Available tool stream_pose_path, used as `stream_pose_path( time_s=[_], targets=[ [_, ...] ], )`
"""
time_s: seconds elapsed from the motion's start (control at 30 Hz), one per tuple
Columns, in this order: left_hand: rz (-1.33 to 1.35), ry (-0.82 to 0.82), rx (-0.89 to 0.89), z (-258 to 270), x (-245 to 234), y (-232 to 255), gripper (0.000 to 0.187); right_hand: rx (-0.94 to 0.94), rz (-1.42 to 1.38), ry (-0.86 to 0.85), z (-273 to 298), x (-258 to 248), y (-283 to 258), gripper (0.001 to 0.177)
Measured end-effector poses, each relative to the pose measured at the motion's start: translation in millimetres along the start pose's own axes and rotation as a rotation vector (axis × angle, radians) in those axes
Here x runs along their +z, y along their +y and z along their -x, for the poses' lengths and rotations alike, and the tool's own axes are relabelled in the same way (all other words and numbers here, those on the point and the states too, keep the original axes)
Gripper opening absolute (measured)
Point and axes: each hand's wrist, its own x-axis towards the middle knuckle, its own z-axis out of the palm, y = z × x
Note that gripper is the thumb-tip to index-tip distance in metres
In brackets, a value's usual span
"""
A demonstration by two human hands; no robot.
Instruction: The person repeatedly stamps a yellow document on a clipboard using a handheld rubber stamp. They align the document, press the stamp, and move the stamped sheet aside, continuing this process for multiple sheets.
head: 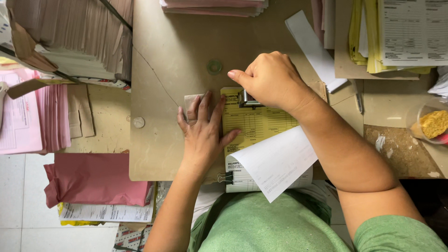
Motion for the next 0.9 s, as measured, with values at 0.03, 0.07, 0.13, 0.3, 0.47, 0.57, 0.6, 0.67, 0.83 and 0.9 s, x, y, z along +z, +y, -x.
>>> stream_pose_path(
  time_s=[0.03,0.07,0.13,0.3,0.47,0.57,0.6,0.67,0.83,0.9],
  targets=[
    [0.001,-0.003,-0.007,0,0,1,0.094,-0.002,0.0,-0.007,0,0,0,0.045],
    [0.001,0.005,-0.002,0,-1,1,0.094,-0.002,-0.003,-0.007,-1,0,0,0.046],
    [0.001,0.01,-0.001,0,-1,1,0.093,-0.004,-0.006,-0.012,-1,2,1,0.048],
    [-0.044,0.031,0.015,1,5,0,0.095,-0.066,0.031,0.085,-6,23,13,0.048],
    [-0.111,0.066,0.044,1,-1,6,0.085,-0.042,0.078,0.047,1,-12,-8,0.057],
    [-0.058,0.076,0.096,5,-8,11,0.07,-0.049,0.103,0.141,13,-37,-17,0.075],
    [0.007,0.091,0.149,8,-13,11,0.062,-0.08,0.117,0.214,15,-42,-20,0.076],
    [0.131,0.072,0.241,12,-35,22,0.039,-0.107,0.131,0.214,11,-42,-17,0.075],
    [0.266,-0.035,0.481,24,-56,33,0.044,-0.059,0.13,0.088,7,-28,-20,0.075],
    [0.503,-0.197,0.528,27,-61,39,0.052,-0.032,0.133,0.012,4,-17,-16,0.075]
  ],
)
